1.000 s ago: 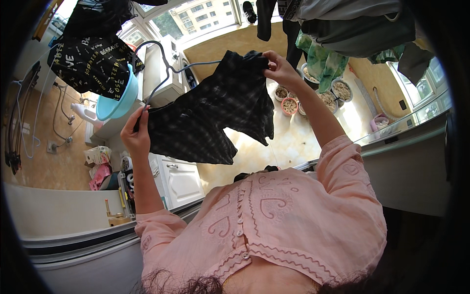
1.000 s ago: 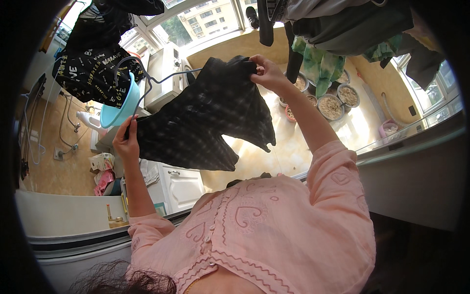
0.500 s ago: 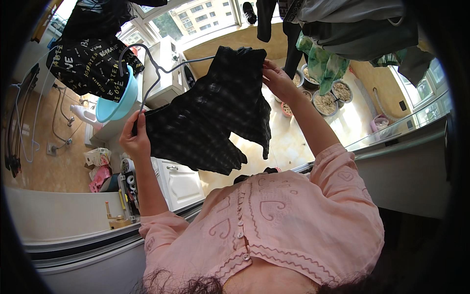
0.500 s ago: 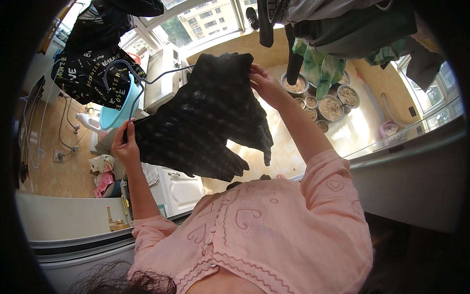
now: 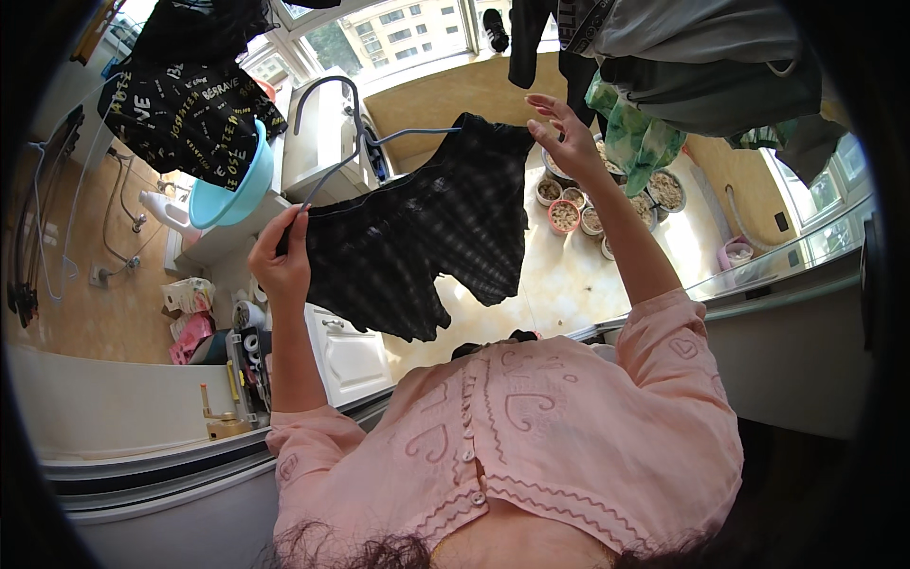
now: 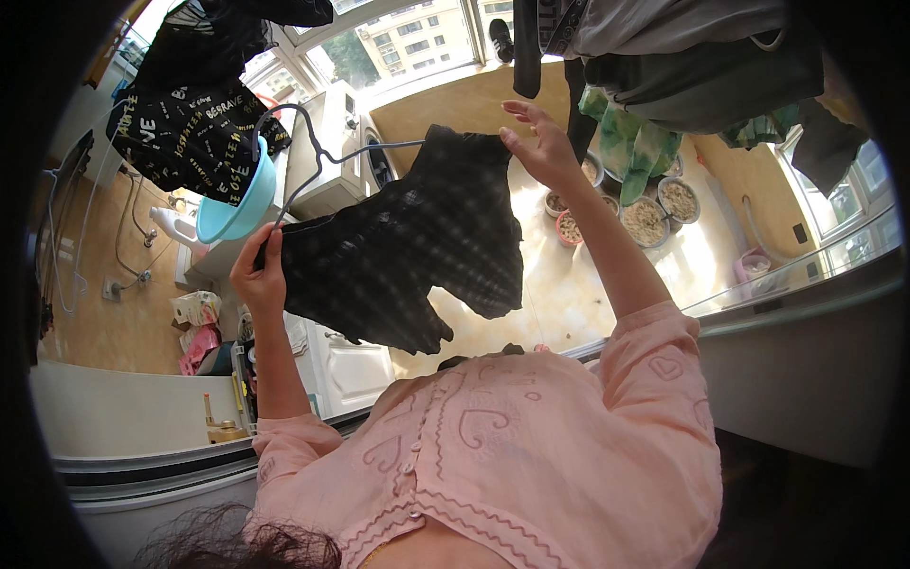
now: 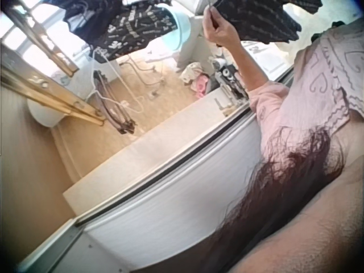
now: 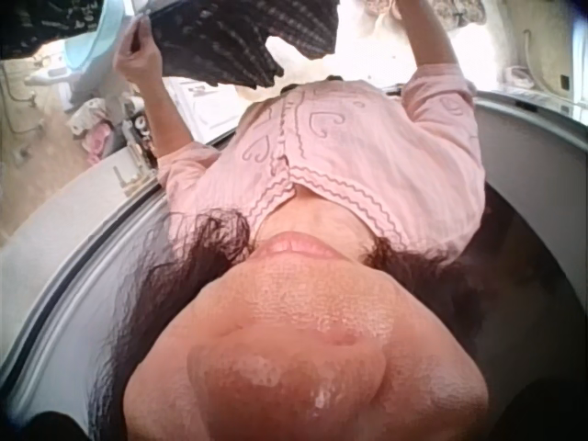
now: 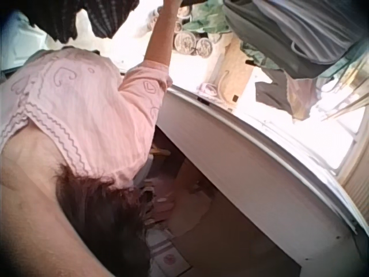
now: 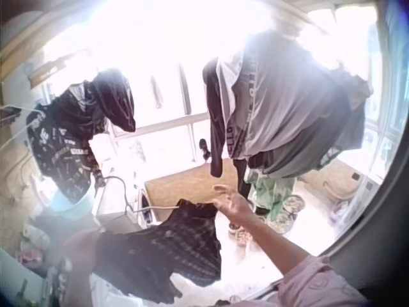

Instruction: The person carries a black garment from the bathroom into a bedroom, then moves to a balcony area. They place the garment on a hanger and hang it on a clothes rack among other items.

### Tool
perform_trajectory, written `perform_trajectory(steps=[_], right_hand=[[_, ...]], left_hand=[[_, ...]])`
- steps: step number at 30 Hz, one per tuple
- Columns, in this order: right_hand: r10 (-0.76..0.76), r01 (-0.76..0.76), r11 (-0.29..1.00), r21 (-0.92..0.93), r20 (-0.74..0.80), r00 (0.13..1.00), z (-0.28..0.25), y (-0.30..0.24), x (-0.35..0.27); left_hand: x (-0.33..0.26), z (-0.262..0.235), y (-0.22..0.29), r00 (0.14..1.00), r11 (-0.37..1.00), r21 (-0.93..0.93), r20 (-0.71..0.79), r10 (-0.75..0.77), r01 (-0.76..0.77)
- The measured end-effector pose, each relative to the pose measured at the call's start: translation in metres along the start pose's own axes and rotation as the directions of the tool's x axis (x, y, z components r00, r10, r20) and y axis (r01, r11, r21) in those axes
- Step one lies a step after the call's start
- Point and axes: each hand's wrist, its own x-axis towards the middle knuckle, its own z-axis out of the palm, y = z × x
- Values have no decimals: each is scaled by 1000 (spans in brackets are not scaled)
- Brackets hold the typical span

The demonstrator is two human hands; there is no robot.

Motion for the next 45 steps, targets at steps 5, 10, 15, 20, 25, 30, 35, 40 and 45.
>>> perform_trajectory(steps=[5,10,15,20,25,30,35,40,45], right_hand=[[-394,428,898,-107,239,887,40,-68,5],[-355,359,920,-158,58,933,44,-67,6],[-353,331,913,-238,-55,934,37,-83,12],[-430,378,877,-298,-132,893,27,-90,19],[-392,323,879,-351,-145,909,14,-98,19],[-378,288,874,-391,-176,909,4,-97,15],[-404,277,869,-411,-262,876,4,-106,15],[-362,228,886,-404,-295,884,-2,-107,8],[-350,207,882,-424,-296,889,2,-115,0]], left_hand=[[9,12,6,995,1000,-3,94,30,-29],[21,21,11,983,998,16,170,61,-65],[29,1,10,966,992,113,257,26,-57],[27,-9,-44,977,999,-1,212,-38,39],[16,-15,-68,890,843,-316,293,-349,435],[20,-8,-66,892,796,-404,193,-408,451],[25,-6,-89,882,770,-446,341,-325,456],[17,7,-92,869,736,-489,407,-282,468],[23,6,-96,882,764,-462,358,-305,451]])
